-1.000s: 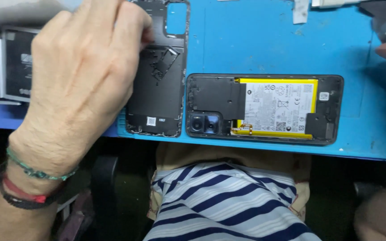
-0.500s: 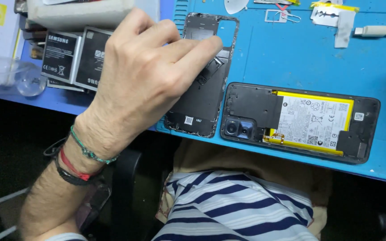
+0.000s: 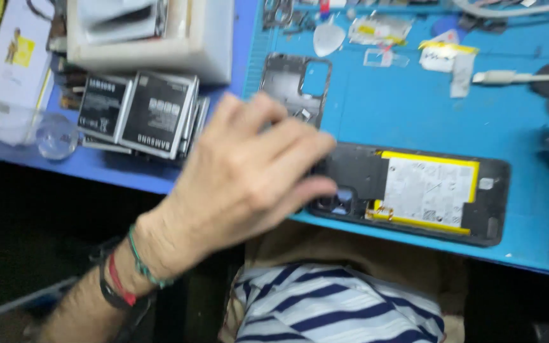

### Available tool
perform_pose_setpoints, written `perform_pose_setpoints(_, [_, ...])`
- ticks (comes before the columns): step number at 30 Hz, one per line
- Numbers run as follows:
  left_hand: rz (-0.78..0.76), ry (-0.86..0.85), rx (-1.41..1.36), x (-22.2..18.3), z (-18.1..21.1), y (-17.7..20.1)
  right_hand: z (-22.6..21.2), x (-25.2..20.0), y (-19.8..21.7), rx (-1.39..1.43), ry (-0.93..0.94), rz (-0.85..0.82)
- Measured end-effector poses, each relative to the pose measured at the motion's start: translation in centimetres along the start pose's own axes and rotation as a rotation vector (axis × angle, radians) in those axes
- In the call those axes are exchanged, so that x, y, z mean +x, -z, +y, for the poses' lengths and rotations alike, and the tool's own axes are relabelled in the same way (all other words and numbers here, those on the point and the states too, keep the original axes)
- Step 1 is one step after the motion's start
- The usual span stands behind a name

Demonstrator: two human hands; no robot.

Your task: The person is disassembling a smartphone by removing internal screws with a screwdriver and prying the back frame off with a plastic tool.

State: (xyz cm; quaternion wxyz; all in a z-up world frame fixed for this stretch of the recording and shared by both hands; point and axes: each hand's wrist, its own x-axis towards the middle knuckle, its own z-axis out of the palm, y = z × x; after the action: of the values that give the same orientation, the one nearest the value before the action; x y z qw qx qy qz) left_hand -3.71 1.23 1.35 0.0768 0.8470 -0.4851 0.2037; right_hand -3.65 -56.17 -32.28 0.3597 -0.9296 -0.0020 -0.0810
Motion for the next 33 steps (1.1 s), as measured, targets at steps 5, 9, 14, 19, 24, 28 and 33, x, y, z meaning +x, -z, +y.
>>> perform_pose_setpoints(5, [-0.119, -0.017, 0.028, 0.2, 1.8, -1.7, -31.3, -1.3, 7.2, -0.338, 0.261, 0.186])
perform_pose_setpoints(9, [-0.135, 0.005, -0.094, 0.4, 1.5, -2.0, -34.1, -1.4, 8.3, -0.543, 0.330, 0.239])
perform_pose_setpoints(14, [-0.197, 0.120, -0.307, 0.2, 1.5, -2.5, -38.5, -2.7, 8.4, -0.498, 0.421, 0.196])
perform_pose_setpoints(19, [-0.111, 0.114, -0.361, -0.1, 2.3, -2.3, -39.7, -2.6, 6.3, -0.127, 0.485, -0.119])
perform_pose_setpoints(24, [-0.068, 0.110, -0.560, -1.0, 3.5, -2.1, -41.8, -3.5, 6.6, 0.044, 0.419, -0.125])
perform_pose_setpoints(28, [0.223, 0.210, -0.639, -1.1, 4.1, -2.9, -43.7, -5.0, 7.5, 0.035, 0.351, 0.205])
perform_pose_setpoints(33, [0.238, 0.480, -1.195, 3.1, 7.6, -2.0, -40.1, -6.3, 5.3, 0.085, 0.336, 0.516])
